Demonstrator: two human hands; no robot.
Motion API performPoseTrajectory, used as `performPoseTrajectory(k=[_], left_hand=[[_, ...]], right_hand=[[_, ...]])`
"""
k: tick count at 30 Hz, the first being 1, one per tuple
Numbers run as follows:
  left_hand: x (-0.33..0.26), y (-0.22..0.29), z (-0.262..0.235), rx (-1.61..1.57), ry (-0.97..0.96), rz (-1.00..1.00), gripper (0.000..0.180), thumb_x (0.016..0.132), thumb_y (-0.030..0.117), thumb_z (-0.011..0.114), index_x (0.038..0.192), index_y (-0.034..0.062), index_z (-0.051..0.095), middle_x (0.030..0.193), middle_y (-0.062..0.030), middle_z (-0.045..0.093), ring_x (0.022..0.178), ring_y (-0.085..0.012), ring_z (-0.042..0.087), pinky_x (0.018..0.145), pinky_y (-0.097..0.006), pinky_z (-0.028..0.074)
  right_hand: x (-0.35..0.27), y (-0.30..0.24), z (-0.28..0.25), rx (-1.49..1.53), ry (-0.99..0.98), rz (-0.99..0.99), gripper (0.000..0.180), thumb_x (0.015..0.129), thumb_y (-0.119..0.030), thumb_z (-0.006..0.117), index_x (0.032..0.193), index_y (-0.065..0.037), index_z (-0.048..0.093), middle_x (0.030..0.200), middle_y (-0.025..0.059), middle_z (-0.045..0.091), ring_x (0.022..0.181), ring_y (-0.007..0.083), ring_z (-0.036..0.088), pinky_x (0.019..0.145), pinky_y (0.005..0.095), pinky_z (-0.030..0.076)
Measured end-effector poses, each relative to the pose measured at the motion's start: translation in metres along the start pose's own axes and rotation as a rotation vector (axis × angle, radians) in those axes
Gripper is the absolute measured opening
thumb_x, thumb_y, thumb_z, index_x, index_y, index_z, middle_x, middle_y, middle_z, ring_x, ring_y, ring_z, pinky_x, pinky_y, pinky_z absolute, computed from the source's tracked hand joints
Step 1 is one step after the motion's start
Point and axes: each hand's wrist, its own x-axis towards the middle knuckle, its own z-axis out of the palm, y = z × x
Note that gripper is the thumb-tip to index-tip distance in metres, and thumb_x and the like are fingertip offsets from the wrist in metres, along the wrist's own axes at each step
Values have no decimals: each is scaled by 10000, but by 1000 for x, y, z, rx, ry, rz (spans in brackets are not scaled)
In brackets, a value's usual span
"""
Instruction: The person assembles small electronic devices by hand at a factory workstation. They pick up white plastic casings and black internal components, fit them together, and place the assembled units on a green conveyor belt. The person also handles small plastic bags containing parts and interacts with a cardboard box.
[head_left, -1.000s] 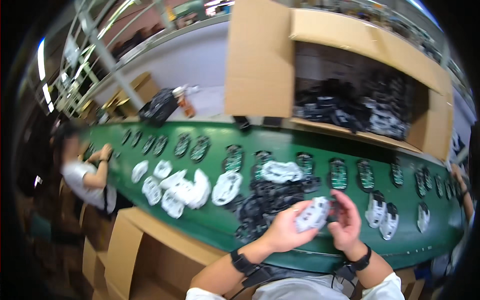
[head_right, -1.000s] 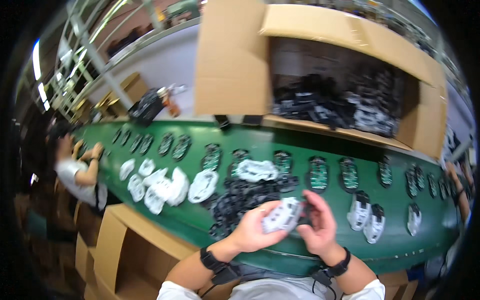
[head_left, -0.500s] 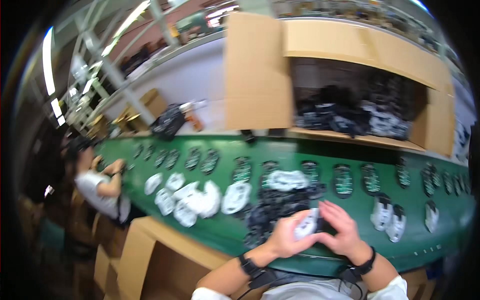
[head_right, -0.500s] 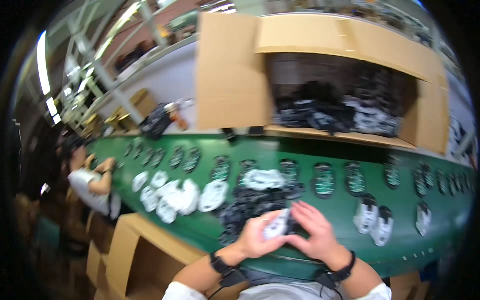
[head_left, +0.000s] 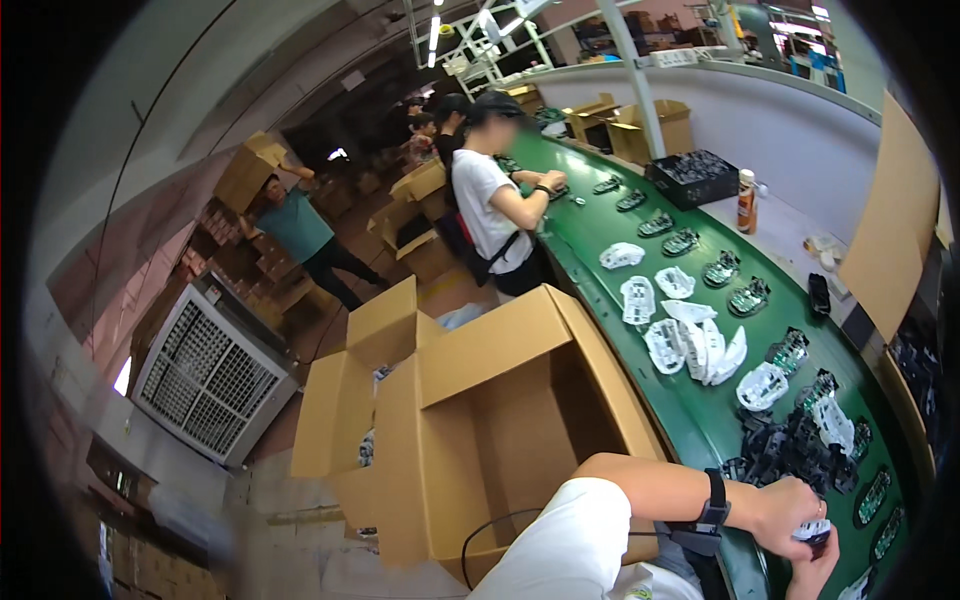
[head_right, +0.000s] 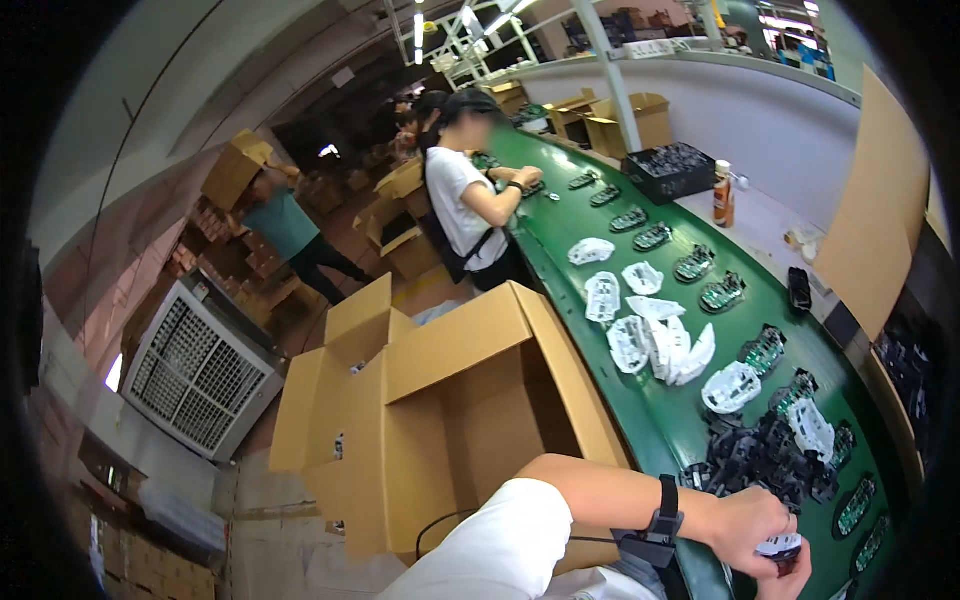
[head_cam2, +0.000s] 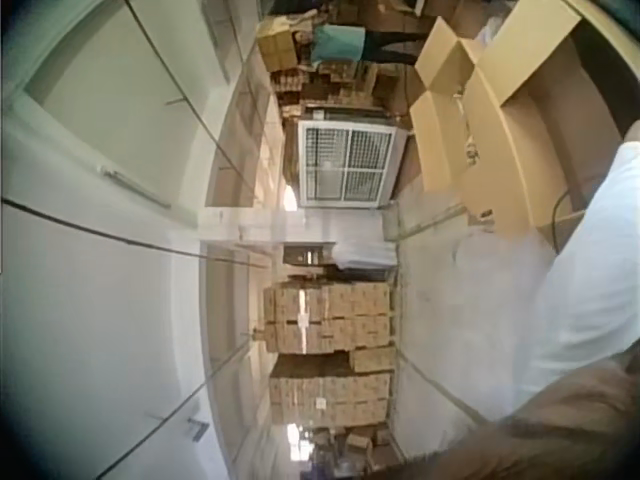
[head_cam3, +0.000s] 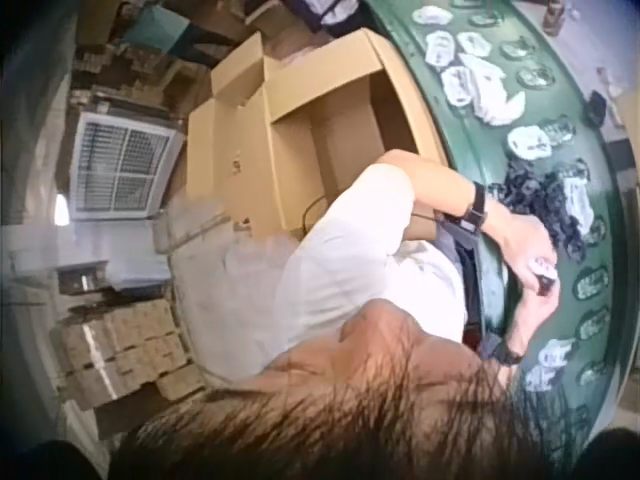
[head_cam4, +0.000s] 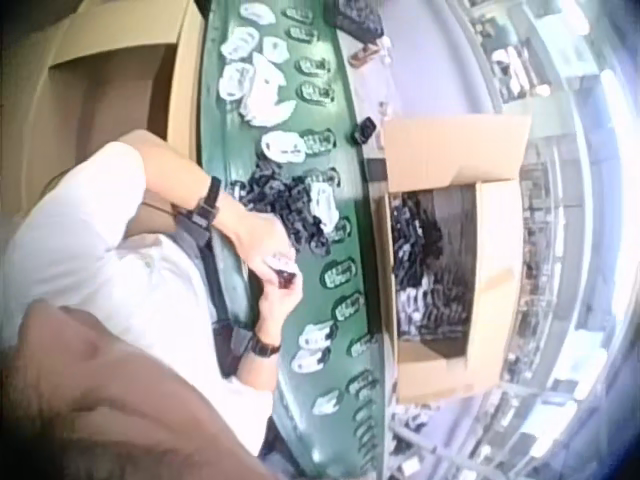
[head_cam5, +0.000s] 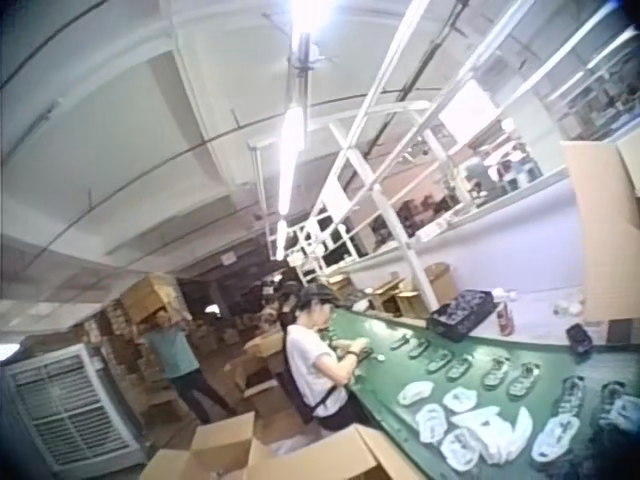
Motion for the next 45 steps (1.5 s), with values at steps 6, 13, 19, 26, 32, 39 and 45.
performPoseTrajectory(k=[6, 13, 19, 26, 32, 39, 45], left_hand=[[-142, 91, -114, 493, 67, -205, 1017, 724, 538, 801, 1409, -108, 417, 1410, -312, 477, 1309, -453, 489, 1060, -476, 448], [-353, 151, -28, 895, 263, -1305, 561, 784, 547, 773, 1030, 77, 588, 859, -136, 676, 768, -324, 691, 668, -418, 555], [-332, 297, -114, 1190, 592, -1239, 666, 641, 625, 880, 932, 67, 661, 718, -134, 652, 633, -341, 665, 553, -383, 536], [-337, 590, -222, 1224, 1152, -1098, 539, 911, 280, 761, 1306, -35, 571, 1172, -98, 682, 1038, -173, 645, 911, -325, 526], [-483, 784, -177, 1437, 1539, -1547, 586, 964, 412, 695, 1230, -108, 646, 1217, -164, 693, 1097, -204, 628, 965, -331, 469], [-616, 767, -45, 1873, 1076, -2913, 904, 767, 524, 805, 1443, 33, 458, 1356, -213, 605, 1153, -341, 637, 950, -423, 523], [-574, 363, -40, 1664, 1078, -2040, 445, 781, 191, 740, 1125, -64, 621, 1152, -259, 618, 1139, -426, 562, 996, -498, 445]], right_hand=[[-24, -34, -41, 29, 94, -191, 571, 879, -94, 740, 1365, 88, 500, 1184, 179, 666, 1049, 257, 633, 940, 392, 506], [-29, 7, -55, -240, 193, -81, 539, 829, -155, 858, 1274, 16, 605, 1055, 174, 703, 915, 246, 670, 843, 361, 550], [-27, -32, -23, -166, 180, -103, 539, 844, -249, 854, 1201, 78, 619, 1040, 183, 699, 888, 231, 671, 751, 350, 568], [-16, -7, -9, 100, 199, 20, 314, 960, -169, 711, 1193, -12, 572, 892, -10, 592, 626, 52, 475, 471, 220, 345], [-20, -17, -16, 143, 295, 31, 327, 948, -159, 722, 1199, -9, 574, 871, -13, 589, 625, 51, 478, 486, 211, 368], [-26, -15, -18, 99, 285, 81, 335, 944, -166, 721, 1204, -10, 581, 880, -10, 591, 640, 53, 482, 488, 210, 366], [-28, -25, -16, 131, 303, 23, 416, 908, -121, 735, 1266, -6, 556, 911, 6, 609, 641, 61, 517, 498, 203, 412]])
